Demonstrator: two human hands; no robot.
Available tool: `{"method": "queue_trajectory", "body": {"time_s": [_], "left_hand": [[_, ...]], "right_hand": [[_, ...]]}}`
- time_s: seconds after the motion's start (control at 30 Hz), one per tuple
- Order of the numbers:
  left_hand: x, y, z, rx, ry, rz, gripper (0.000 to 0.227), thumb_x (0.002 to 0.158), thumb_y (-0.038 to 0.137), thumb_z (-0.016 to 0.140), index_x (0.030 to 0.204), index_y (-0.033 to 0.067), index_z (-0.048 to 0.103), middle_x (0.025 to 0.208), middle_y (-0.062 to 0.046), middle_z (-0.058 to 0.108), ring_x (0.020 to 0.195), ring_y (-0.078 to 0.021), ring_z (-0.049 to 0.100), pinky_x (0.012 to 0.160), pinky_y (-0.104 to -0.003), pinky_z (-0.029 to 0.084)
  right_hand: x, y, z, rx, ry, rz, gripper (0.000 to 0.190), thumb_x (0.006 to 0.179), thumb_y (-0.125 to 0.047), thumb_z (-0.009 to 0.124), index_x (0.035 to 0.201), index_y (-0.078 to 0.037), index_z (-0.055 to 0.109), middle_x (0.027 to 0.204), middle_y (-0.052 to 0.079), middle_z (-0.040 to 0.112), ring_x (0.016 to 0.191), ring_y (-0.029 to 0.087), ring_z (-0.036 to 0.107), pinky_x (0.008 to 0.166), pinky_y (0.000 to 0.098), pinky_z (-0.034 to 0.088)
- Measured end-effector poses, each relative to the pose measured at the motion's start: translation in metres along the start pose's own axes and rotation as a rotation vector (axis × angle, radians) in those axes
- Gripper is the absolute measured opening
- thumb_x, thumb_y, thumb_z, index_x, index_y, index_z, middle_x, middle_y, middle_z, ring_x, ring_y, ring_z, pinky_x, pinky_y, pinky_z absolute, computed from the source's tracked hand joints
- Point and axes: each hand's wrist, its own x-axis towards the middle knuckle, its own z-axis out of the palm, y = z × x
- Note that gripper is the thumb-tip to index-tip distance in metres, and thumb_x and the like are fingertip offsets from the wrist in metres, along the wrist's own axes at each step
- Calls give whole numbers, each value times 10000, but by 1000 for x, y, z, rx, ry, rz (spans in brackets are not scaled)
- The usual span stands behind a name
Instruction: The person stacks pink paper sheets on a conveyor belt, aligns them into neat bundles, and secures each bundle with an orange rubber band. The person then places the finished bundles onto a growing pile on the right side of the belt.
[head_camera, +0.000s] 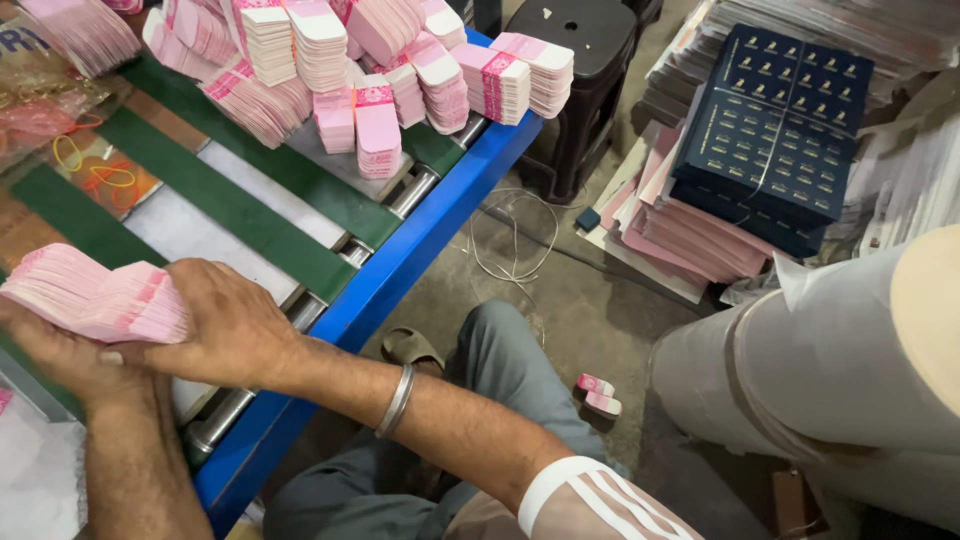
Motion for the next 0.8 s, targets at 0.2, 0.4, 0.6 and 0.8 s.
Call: {"method": "queue_trajectory", "body": {"time_s": [0.2, 0.4, 0.6, 0.8], "left_hand": [[0, -6, 9, -40, 86, -61, 708, 1067, 625, 444, 1446, 28, 487, 1339, -85, 573, 1239, -225, 558, 1096, -377, 474], [-4, -12, -1, 60, 25, -54, 637, 1099, 589, 384, 1375, 27, 508, 1265, -70, 542, 1176, -226, 584, 1054, -383, 500], [-7, -21, -7, 149, 40, -133, 629, 1061, 578, 425, 1353, 28, 520, 1244, -78, 555, 1158, -237, 593, 1033, -389, 503], [-26, -23, -21, 211, 59, -161, 622, 1024, 567, 466, 1332, 30, 533, 1222, -86, 567, 1139, -248, 601, 1013, -395, 506]], "right_hand": [[3, 7, 1, 51, 17, 59, 670, 737, -544, 779, 1064, 12, 597, 1049, 203, 660, 1034, 365, 658, 960, 462, 530], [0, 12, 4, 9, 9, 36, 652, 759, -546, 782, 1028, 17, 592, 1021, 199, 657, 1015, 345, 664, 913, 418, 539], [-3, 23, 18, -9, 64, -11, 639, 771, -574, 743, 1020, -6, 590, 987, 178, 653, 969, 345, 635, 892, 412, 514], [-6, 34, 28, -29, 21, 21, 680, 806, -684, 687, 927, -28, 557, 909, 148, 624, 908, 305, 636, 878, 386, 517]]}}
